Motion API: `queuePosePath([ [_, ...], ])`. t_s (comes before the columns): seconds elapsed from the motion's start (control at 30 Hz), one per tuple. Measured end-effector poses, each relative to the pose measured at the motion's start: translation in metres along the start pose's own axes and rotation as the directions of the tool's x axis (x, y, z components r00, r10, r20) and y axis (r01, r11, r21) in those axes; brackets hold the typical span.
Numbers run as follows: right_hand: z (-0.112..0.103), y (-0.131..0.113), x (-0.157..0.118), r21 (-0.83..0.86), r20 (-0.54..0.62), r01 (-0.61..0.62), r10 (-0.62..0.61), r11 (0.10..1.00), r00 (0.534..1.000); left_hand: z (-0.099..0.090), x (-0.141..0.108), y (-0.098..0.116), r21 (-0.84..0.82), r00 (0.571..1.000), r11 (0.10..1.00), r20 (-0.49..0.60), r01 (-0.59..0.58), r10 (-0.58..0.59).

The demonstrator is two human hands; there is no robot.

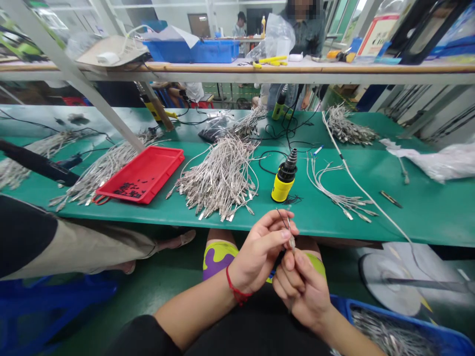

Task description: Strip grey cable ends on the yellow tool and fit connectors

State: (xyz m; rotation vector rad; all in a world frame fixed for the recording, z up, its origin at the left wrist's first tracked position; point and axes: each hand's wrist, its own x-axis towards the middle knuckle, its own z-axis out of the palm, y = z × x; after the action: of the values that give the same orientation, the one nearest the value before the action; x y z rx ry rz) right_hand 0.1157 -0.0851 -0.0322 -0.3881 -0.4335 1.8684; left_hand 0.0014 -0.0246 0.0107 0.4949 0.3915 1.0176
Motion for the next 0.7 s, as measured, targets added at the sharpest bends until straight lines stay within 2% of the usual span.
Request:
queuePosePath([
  [0.2, -0.003, 0.001, 0.000, -0.044, -0.019, -0.003, 0.002, 0.999, 1.000, -0.002, -0.002, 0.002, -0.020, 0.997, 0.999, 0.066, 0.037, -0.035],
  [0.33, -0.006, 0.005, 0.003, -0.168, -0.040, 0.058, -0.066, 0.984, 0.997, -0.006, -0.001, 0.000, 0.033, 0.992, 0.999, 0.119, 0.035, -0.038],
  [0.43, -0.009, 0.006, 0.006, -0.347, -0.083, 0.139, -0.178, 0.928, 0.981, -0.012, -0.003, -0.004, 0.102, 0.993, 0.992, 0.104, -0.071, 0.060],
  [0.53, -0.015, 0.005, 0.007, -0.563, -0.146, 0.158, -0.286, 0.811, 0.947, -0.019, -0.008, -0.010, 0.210, 0.976, 0.954, 0.027, -0.215, 0.214],
  [0.63, -0.020, 0.004, 0.007, -0.701, -0.191, 0.136, -0.369, 0.700, 0.910, -0.024, -0.012, -0.012, 0.359, 0.950, 0.895, -0.058, -0.267, 0.307],
  [0.7, -0.022, 0.004, 0.007, -0.736, -0.213, 0.125, -0.403, 0.666, 0.890, -0.025, -0.013, -0.012, 0.426, 0.935, 0.862, -0.091, -0.274, 0.342],
])
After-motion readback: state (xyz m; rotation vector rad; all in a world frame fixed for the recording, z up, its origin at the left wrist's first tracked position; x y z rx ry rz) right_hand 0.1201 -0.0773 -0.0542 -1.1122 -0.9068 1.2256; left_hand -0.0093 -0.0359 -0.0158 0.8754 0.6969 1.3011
